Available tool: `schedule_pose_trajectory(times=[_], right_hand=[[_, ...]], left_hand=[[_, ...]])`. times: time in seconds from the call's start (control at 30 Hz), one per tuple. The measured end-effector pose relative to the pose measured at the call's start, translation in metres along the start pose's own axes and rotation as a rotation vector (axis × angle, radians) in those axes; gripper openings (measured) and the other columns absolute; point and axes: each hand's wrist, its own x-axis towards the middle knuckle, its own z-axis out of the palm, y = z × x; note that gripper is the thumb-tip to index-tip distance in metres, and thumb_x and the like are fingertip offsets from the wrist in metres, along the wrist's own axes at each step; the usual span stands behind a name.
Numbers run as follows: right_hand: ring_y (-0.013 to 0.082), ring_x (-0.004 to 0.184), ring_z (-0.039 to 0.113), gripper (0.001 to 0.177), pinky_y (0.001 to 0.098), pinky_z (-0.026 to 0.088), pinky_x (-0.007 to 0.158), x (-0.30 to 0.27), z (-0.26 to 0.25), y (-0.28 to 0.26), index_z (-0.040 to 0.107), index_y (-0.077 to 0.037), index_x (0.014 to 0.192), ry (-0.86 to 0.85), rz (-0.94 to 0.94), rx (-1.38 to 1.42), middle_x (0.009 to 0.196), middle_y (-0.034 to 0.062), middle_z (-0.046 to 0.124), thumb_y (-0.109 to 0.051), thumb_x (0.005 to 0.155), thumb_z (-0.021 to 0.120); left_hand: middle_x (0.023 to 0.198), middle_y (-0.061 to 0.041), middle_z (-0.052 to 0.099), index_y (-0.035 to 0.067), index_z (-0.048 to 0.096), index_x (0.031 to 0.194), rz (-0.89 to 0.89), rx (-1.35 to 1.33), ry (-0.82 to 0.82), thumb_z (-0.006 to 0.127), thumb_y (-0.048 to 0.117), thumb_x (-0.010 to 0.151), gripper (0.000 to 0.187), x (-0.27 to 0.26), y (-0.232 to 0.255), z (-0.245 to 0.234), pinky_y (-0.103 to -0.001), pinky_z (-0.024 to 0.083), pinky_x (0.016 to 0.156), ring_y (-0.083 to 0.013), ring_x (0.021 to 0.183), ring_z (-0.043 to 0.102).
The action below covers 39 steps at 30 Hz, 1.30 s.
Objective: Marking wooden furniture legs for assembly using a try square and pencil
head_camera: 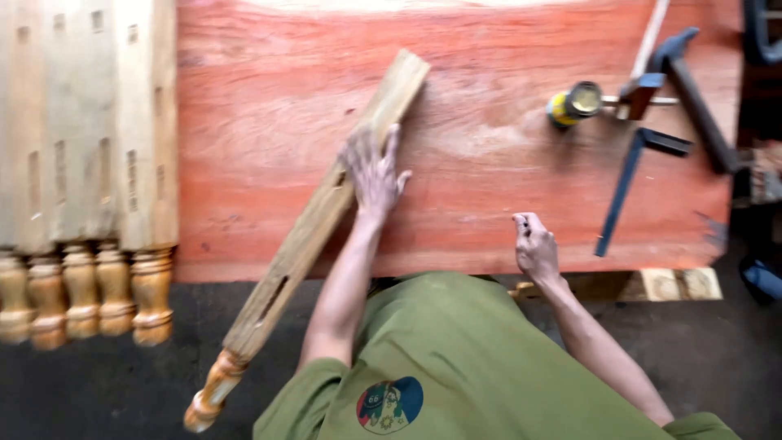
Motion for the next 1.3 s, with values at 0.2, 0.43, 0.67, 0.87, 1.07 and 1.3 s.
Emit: schedule_pose_trajectory(times=[0.2, 0.43, 0.67, 0.87, 1.07, 1.3], right_hand=[[0.0551, 0.115, 0.054, 0.053, 0.0596, 0.047, 0.099, 0.072, -0.064, 0.107, 0.052, 0.002, 0.131, 0.448, -0.008, -0.132, 0.116, 0.0297, 0.049, -0.03, 0.097, 0.077], [0.0527, 0.104, 0.059, 0.04, 0.0566, 0.047, 0.096, 0.138, -0.074, 0.179, 0.066, 0.003, 0.099, 0.428, 0.097, -0.26, 0.103, 0.0276, 0.058, -0.032, 0.09, 0.084], [0.0513, 0.1, 0.062, 0.04, 0.0619, 0.051, 0.084, 0.128, -0.085, 0.171, 0.057, -0.006, 0.104, 0.408, 0.122, -0.15, 0.099, 0.0213, 0.058, -0.034, 0.09, 0.081], [0.0538, 0.096, 0.064, 0.036, 0.0604, 0.051, 0.081, 0.174, -0.087, 0.198, 0.064, -0.002, 0.093, 0.381, 0.102, -0.057, 0.091, 0.026, 0.061, -0.031, 0.09, 0.084], [0.0313, 0.071, 0.069, 0.032, 0.0448, 0.051, 0.063, 0.188, -0.087, 0.211, 0.069, -0.012, 0.074, 0.33, 0.219, 0.134, 0.066, 0.0129, 0.067, -0.042, 0.085, 0.074], [0.0092, 0.048, 0.05, 0.032, 0.0257, 0.043, 0.045, 0.095, -0.127, 0.152, 0.055, -0.003, 0.12, 0.562, 0.09, 0.693, 0.07, 0.0031, 0.054, -0.017, 0.096, 0.071]], left_hand=[[0.157, -0.034, 0.033, 0.007, 0.034, 0.159, -0.202, 0.046, 0.082, 0.098, 0.048, 0.066, 0.12, 0.05, 0.027, 0.004, -0.064, 0.018, 0.12, -0.0541, 0.146, 0.027], [0.114, -0.015, 0.051, 0.016, 0.035, 0.16, -0.291, 0.264, 0.166, 0.049, 0.089, 0.075, 0.112, -0.012, -0.034, 0.019, -0.051, 0.047, 0.089, -0.0332, 0.097, 0.056], [0.099, -0.01, 0.057, 0.028, 0.043, 0.157, -0.06, 0.199, 0.215, 0.076, 0.076, 0.06, 0.113, -0.054, -0.013, 0.032, -0.043, 0.051, 0.077, -0.0277, 0.085, 0.06], [0.101, -0.009, 0.058, 0.031, 0.049, 0.153, 0.129, 0.087, 0.222, 0.086, 0.068, 0.053, 0.113, -0.091, 0.036, 0.061, -0.042, 0.049, 0.081, -0.0274, 0.088, 0.059], [0.14, -0.018, 0.039, 0.019, 0.032, 0.16, 0.069, -0.049, 0.083, 0.091, 0.058, 0.055, 0.126, -0.096, 0.14, 0.059, -0.054, 0.032, 0.107, -0.04, 0.125, 0.04], [0.169, -0.014, 0.021, 0.014, 0.027, 0.164, 0.408, 0.064, 0.01, 0.064, 0.075, 0.089, 0.104, -0.09, 0.181, 0.07, -0.06, 0.014, 0.126, -0.0335, 0.156, 0.019]])
